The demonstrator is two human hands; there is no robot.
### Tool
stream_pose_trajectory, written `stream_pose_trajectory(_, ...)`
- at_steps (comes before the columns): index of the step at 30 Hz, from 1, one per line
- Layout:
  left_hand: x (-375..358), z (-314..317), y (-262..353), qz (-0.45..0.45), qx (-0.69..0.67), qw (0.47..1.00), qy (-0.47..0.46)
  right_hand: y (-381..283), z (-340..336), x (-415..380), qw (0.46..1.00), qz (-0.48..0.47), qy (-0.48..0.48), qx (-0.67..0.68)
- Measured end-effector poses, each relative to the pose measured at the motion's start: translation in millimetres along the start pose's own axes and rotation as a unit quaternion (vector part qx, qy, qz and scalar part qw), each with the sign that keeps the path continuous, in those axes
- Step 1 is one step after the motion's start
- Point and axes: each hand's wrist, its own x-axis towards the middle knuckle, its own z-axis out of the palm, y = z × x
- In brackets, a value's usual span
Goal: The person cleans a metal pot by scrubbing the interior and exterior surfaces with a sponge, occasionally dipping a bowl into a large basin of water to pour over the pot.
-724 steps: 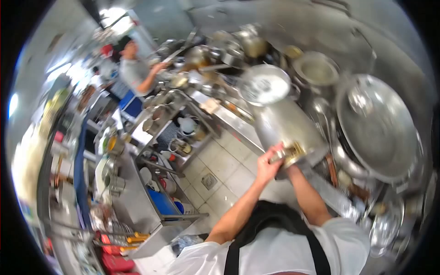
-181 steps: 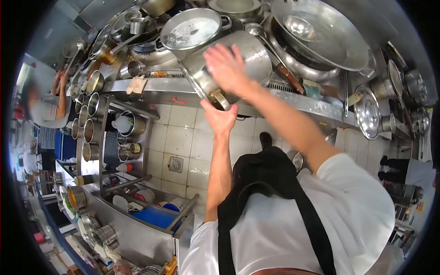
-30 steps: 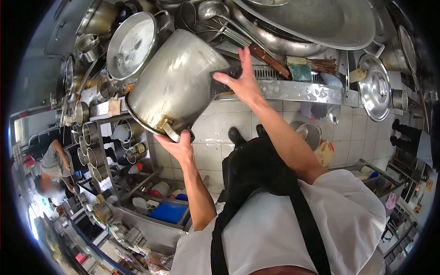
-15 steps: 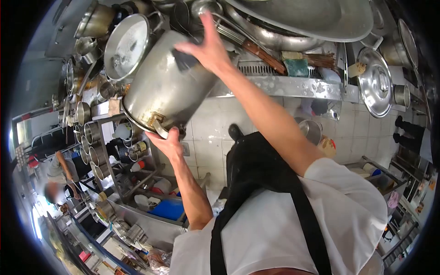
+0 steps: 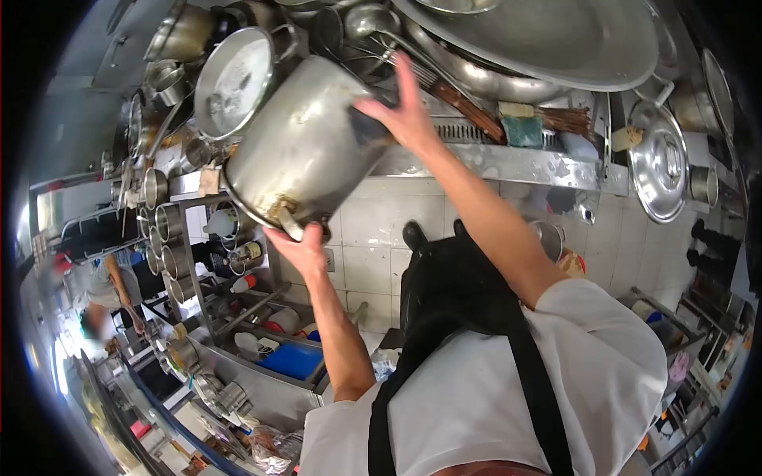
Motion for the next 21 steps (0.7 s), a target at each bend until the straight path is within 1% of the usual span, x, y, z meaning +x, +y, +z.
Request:
stream_pose_trajectory(1, -2, 1, -2, 0.028, -0.003, 1.000, 0.003, 21, -9, -17, 0.999, -0.025, 0.019, 0.004)
stream_pose_trajectory(3, -9, 7, -7, -0.006, 0.028, 1.000, 0.011, 24, -13, -24, 0.993, 0.053, 0.093, -0.054)
stream_pose_trajectory(4, -16, 16, 5, -0.016, 0.013, 1.000, 0.023, 17, -9, -15, 0.989, 0.016, 0.141, -0.035)
stream_pose_trajectory(5, -21, 29, 19, -0.020, -0.007, 0.999, 0.035, -1, -7, -5, 0.984, -0.012, 0.163, -0.070)
stream_pose_trajectory(7, -28, 32, 18, -0.040, -0.033, 0.998, 0.033, -21, 21, 14, 0.961, -0.146, 0.213, -0.101)
stream_pose_trajectory(8, -30, 31, 7, -0.014, -0.029, 0.999, 0.025, -32, 39, 12, 0.950, -0.188, 0.194, -0.157)
stream_pose_trajectory(9, -34, 32, -7, -0.016, -0.010, 0.999, 0.033, -58, 56, -2, 0.967, -0.142, 0.110, -0.182)
stream_pose_trajectory(10, -36, 32, -20, 0.039, 0.020, 0.999, 0.026, -56, 84, -18, 0.964, -0.195, 0.037, -0.179)
stream_pose_trajectory(11, -36, 34, -28, 0.094, 0.048, 0.994, 0.018, -66, 105, -40, 0.952, -0.237, -0.062, -0.182)
stream_pose_trajectory(12, -37, 37, -21, 0.096, 0.036, 0.995, 0.020, -73, 111, -49, 0.931, -0.300, -0.106, -0.179)
stream_pose_trajectory(13, -40, 34, -17, 0.040, 0.047, 0.998, 0.021, -78, 116, -57, 0.906, -0.356, -0.151, -0.173)
stream_pose_trajectory(14, -44, 25, -12, -0.019, 0.062, 0.998, 0.020, -79, 112, -49, 0.905, -0.355, -0.152, -0.177)
stream_pose_trajectory(15, -42, 19, -3, -0.046, 0.037, 0.998, 0.005, -73, 98, -23, 0.924, -0.321, -0.113, -0.173)
stream_pose_trajectory(16, -37, 15, -7, -0.030, 0.049, 0.998, -0.003, -69, 87, 6, 0.939, -0.291, -0.071, -0.168)
stream_pose_trajectory(17, -36, 14, -10, -0.016, 0.056, 0.998, -0.009, -67, 77, 25, 0.908, -0.339, 0.037, -0.244)
stream_pose_trajectory(18, -35, 17, -8, -0.013, 0.043, 0.999, -0.007, -69, 86, 18, 0.927, -0.279, 0.030, -0.249)
stream_pose_trajectory(19, -35, 19, -6, -0.020, 0.069, 0.997, -0.017, -67, 99, 0, 0.943, -0.215, 0.027, -0.254)
stream_pose_trajectory(20, -34, 19, -5, -0.027, 0.095, 0.995, -0.029, -63, 126, -29, 0.923, -0.271, 0.066, -0.264)
stream_pose_trajectory(21, -32, 16, -10, -0.025, 0.086, 0.995, -0.032, -84, 135, -60, 0.911, -0.329, -0.017, -0.248)
